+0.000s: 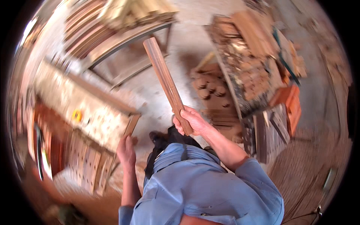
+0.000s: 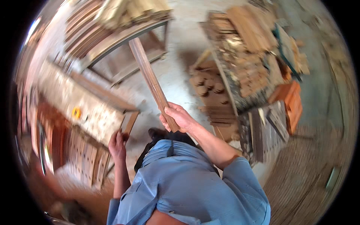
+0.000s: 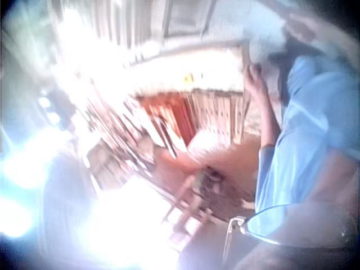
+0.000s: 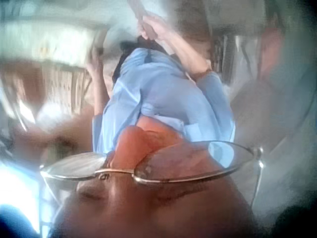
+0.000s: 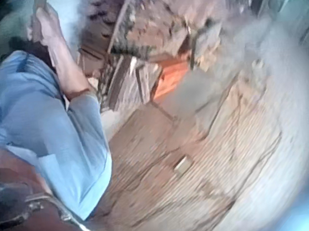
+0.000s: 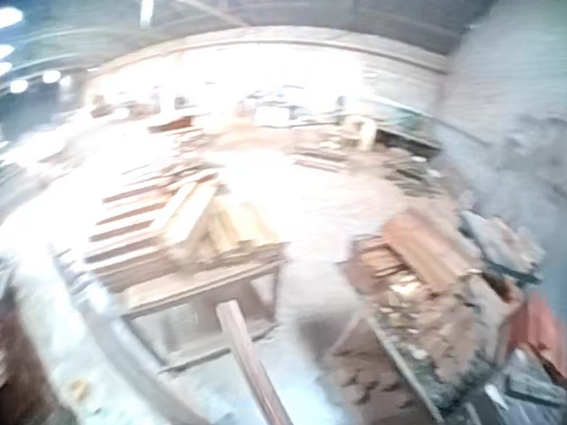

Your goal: The person repeatedly picks up small wooden planks from a workbench and stacks them onto a nearby pile. The person handles the planks one by one, moving them from the bench to the growing stack on the floor.

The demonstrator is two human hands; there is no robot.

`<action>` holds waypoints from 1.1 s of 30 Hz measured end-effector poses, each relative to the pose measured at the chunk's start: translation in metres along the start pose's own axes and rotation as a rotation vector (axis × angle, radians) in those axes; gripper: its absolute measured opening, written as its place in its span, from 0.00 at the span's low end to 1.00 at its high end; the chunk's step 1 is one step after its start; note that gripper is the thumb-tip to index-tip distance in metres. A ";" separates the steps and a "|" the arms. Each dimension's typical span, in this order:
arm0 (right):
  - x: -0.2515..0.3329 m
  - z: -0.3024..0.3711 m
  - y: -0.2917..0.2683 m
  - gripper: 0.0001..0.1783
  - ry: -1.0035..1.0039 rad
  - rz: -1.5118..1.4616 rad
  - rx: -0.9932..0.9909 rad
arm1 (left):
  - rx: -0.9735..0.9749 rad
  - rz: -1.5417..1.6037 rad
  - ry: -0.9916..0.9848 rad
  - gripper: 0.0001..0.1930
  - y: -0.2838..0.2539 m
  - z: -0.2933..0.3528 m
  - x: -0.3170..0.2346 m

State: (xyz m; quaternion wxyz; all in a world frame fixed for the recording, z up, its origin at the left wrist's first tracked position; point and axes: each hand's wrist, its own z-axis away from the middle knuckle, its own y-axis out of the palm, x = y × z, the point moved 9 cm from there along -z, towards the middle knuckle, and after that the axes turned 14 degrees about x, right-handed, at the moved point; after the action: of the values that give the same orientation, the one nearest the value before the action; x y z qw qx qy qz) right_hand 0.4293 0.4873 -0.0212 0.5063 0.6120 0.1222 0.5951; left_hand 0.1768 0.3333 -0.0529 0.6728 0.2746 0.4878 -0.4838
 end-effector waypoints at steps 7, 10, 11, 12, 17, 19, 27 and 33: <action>0.072 0.116 -0.059 0.32 -0.583 -0.483 0.132 | 0.223 -0.039 0.059 0.15 0.060 -0.024 -0.008; 0.091 0.154 -0.084 0.32 -0.752 -0.531 0.015 | 0.264 -0.060 0.042 0.15 0.070 -0.039 -0.021; 0.097 0.163 -0.093 0.31 -0.781 -0.527 -0.065 | 0.298 -0.062 0.080 0.15 0.072 -0.044 -0.025; 0.102 0.171 -0.103 0.31 -0.806 -0.524 -0.144 | 0.295 -0.088 0.069 0.15 0.072 -0.048 -0.025; 0.123 0.206 -0.137 0.29 -0.919 -0.486 -0.283 | 0.294 -0.231 0.045 0.15 0.082 -0.058 -0.040; 0.130 0.214 -0.141 0.25 -0.929 -0.427 -0.471 | 0.301 -0.295 0.043 0.15 0.085 -0.057 -0.042; 0.152 0.259 -0.161 0.16 -0.872 0.117 -1.021 | 0.332 -0.264 0.037 0.14 0.094 -0.057 -0.032; 0.164 0.283 -0.165 0.17 -0.924 0.377 -1.229 | 0.340 -0.276 0.004 0.14 0.091 -0.062 -0.029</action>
State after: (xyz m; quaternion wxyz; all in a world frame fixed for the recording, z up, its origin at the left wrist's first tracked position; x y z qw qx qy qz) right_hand 0.7877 0.5516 0.0144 0.6437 0.4183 -0.5568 0.3173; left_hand 0.2347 0.4311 -0.0591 0.5431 0.3155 0.4337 -0.6460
